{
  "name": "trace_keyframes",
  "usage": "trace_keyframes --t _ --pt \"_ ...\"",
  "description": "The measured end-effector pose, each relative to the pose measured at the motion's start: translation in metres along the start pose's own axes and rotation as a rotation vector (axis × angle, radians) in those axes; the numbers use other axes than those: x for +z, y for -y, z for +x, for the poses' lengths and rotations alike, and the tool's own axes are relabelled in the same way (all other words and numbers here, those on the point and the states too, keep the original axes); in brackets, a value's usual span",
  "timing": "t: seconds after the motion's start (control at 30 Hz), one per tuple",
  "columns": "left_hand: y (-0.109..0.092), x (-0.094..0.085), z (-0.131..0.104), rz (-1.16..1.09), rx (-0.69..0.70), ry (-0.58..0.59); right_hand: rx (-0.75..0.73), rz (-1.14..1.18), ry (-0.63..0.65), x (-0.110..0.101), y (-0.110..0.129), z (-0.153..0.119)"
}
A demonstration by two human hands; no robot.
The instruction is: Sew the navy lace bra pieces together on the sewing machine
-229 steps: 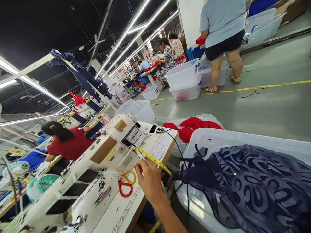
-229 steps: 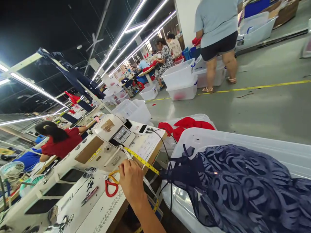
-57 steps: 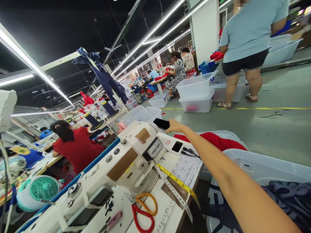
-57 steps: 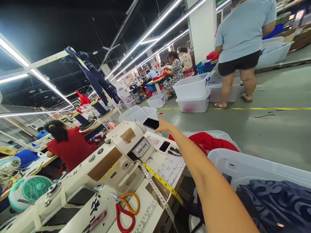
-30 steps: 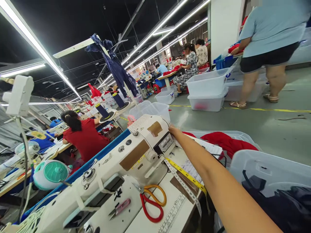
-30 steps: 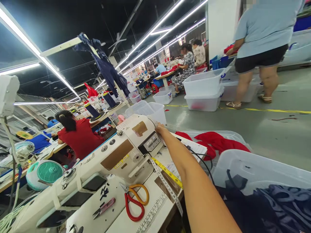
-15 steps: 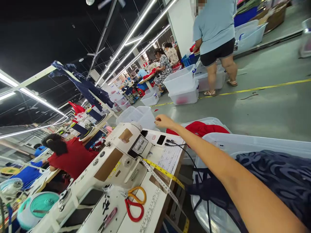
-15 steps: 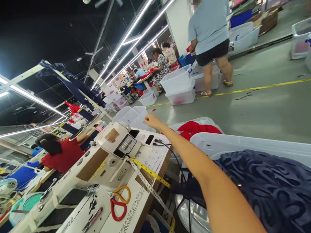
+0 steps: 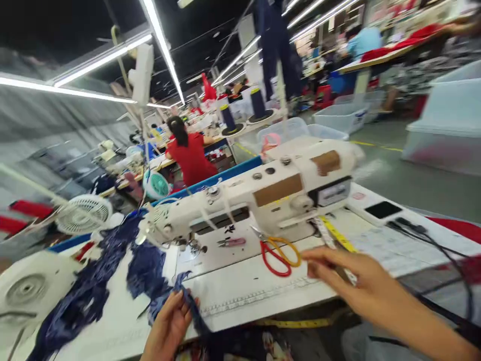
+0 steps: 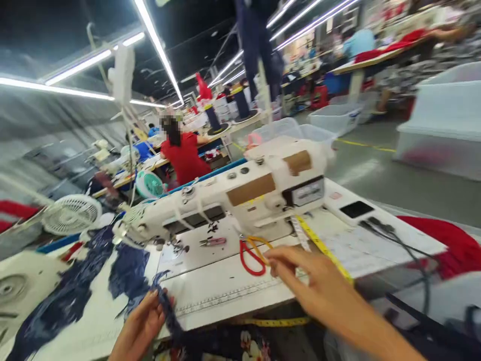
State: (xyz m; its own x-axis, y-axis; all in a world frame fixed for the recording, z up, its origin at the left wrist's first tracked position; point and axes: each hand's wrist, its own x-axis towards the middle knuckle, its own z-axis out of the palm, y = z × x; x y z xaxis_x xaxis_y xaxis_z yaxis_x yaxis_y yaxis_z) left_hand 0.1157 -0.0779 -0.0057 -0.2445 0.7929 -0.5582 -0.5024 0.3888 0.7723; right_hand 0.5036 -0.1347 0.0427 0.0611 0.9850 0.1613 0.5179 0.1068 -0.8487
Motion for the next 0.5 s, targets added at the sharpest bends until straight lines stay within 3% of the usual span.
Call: trace_keyframes --t 0.1,0.23,0.3,0.4,0.5 --pt "-0.010 0.001 0.001 -0.187 -0.123 0.011 -0.045 0.095 0.341 0.082 0.031 0.016" --pt "-0.021 0.000 0.003 -0.315 -0.163 0.127 0.053 0.393 0.497 0.193 0.067 0.038" --pt "-0.031 -0.008 0.008 -0.351 -0.143 0.182 0.153 0.594 0.674 0.231 0.084 0.037" --pt "-0.049 -0.029 0.019 -0.387 -0.044 0.232 0.346 0.671 0.957 0.248 0.097 0.027" --pt "-0.058 -0.047 0.032 -0.300 0.155 0.251 0.500 0.413 0.960 0.216 0.084 0.033"
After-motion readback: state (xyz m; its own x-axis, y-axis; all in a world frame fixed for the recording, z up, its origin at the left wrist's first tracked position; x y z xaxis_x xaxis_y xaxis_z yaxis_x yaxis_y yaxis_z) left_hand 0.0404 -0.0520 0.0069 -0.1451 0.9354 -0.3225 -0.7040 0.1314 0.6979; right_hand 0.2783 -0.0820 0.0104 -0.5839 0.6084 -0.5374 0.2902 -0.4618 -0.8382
